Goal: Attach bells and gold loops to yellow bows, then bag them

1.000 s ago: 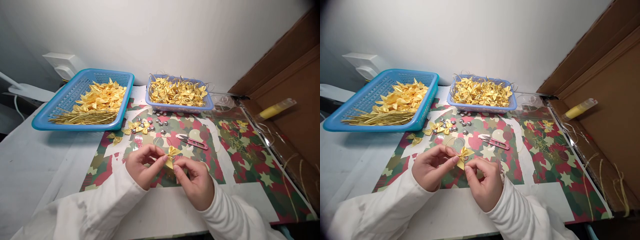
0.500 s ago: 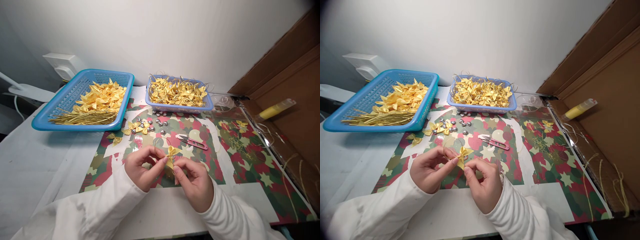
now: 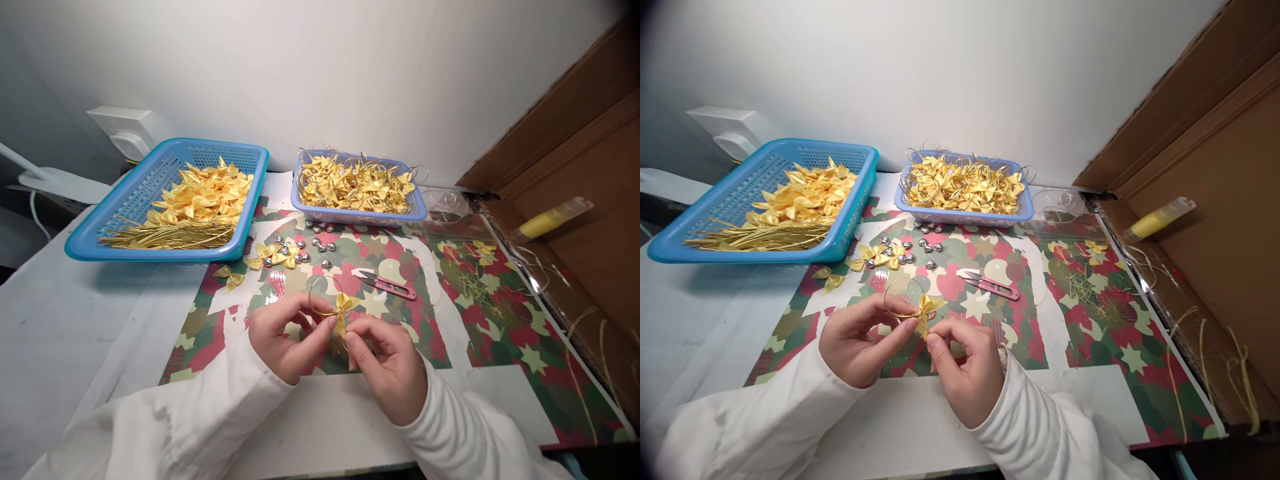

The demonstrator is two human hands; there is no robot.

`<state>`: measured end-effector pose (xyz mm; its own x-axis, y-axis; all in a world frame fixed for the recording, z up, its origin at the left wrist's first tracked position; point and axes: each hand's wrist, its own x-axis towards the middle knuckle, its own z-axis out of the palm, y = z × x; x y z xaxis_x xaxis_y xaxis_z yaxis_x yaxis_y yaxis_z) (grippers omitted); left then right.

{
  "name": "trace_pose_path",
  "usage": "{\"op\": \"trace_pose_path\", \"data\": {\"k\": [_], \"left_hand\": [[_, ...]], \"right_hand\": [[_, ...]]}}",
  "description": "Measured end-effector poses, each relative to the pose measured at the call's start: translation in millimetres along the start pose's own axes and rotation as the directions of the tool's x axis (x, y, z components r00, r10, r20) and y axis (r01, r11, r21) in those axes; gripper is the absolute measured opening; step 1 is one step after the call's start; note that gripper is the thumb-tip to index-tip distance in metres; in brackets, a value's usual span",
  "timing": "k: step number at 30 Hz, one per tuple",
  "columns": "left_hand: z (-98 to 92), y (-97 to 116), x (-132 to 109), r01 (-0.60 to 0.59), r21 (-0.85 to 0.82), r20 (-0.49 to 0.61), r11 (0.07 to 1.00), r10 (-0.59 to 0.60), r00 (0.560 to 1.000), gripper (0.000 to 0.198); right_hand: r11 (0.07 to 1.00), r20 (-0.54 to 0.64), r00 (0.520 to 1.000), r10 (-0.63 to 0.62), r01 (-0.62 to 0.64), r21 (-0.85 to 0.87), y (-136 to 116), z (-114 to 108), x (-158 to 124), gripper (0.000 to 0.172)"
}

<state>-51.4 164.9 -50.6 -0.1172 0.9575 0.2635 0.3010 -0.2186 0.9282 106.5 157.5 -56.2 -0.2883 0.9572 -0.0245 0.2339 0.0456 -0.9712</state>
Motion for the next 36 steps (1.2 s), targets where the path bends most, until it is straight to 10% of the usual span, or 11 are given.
{"op": "trace_pose_path", "data": {"k": [27,36], "left_hand": [[-0.7,-0.3,-2.4,-0.005,-0.022,0.075,1.000,0.007,0.997,0.010],[7.5,0.3,-2.2,0.390,-0.288,0.128,0.874,-0.369,0.921,0.018]], "right_hand": [[0.976,-0.004,0.999,0.049,-0.047,0.213,-2.0,6.3,2.3,0.026],[0.977,-0.008,0.996,0.092,-0.089,0.195,2.3,6.6,3.8,0.023]]}}
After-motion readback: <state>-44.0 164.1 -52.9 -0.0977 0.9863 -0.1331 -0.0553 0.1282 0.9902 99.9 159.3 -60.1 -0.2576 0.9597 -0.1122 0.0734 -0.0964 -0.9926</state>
